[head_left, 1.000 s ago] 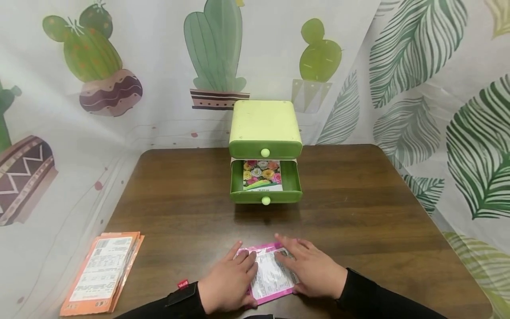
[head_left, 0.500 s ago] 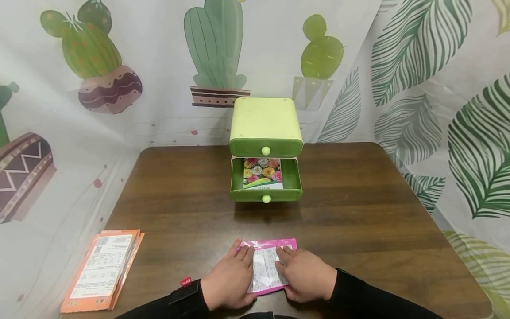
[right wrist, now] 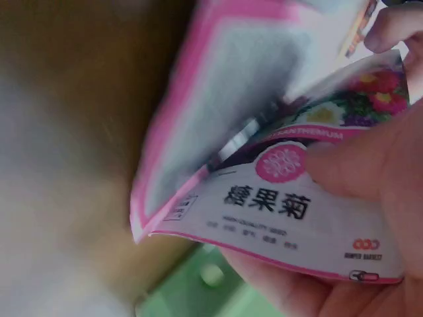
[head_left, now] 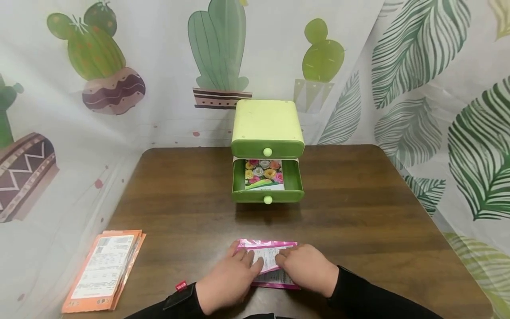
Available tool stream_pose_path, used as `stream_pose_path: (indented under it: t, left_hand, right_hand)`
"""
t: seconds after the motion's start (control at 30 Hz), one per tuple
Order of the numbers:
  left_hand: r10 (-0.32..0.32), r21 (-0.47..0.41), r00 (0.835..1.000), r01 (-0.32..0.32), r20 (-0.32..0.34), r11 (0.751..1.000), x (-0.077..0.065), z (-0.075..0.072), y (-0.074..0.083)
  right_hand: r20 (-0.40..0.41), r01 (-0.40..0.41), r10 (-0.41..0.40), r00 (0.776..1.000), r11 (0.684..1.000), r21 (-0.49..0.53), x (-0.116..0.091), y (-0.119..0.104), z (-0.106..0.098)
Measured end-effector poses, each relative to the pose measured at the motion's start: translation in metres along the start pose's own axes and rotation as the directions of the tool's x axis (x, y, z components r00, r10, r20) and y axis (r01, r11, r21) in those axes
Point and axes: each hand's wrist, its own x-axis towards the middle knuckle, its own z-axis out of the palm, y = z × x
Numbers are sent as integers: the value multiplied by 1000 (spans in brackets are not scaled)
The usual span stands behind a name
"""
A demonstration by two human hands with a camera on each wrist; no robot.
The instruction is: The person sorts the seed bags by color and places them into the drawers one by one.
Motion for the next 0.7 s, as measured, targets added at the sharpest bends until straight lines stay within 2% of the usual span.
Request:
stream_pose_path:
  t: [0.07,0.17,0.23,0.27,0.33,0.37,0.47,0.53,0.6,0.67,0.7]
  left_hand:
    - [0,-1,997,0,-76,1000,-2,-4,-5]
    - [14,-30,982,-20,-189,999,-5,-11,-15]
    - [27,-57,961,-45,-274,997,-7,-14,-21]
    - [35,-69,946,-61,-322,996,-8,-16,-24]
    - [45,-87,904,-90,-425,992,-9,-19,-29]
    - [46,-98,878,-105,-477,990,-9,-21,-32]
    - [40,-114,786,-140,-617,984,-9,-28,-39]
    - [25,-119,724,-147,-690,982,-9,-34,-43]
    - [26,-101,652,-156,-758,983,-8,-39,-47]
    - [36,-78,612,-159,-790,984,-7,-44,-49]
    - [57,-58,603,-169,-796,984,-6,-46,-49]
  right_hand:
    - [-86,6,-6,996,1000,-6,-1,5,-7]
    - [-201,18,-20,979,1000,-16,-2,11,-17]
    - [-245,26,-24,969,1000,4,-3,14,-23]
    - [-265,27,-22,964,1000,15,-4,15,-25]
    - [-290,21,-2,957,998,63,-5,18,-29]
    - [-298,16,13,954,996,93,-5,20,-31]
    - [-309,-3,71,949,977,213,-6,26,-39]
    - [-278,-40,140,950,941,335,-6,29,-45]
    - [-215,-96,221,951,875,474,-5,32,-51]
    - [-116,-171,305,945,766,620,-5,34,-57]
    - [-67,-204,336,939,704,680,-5,35,-59]
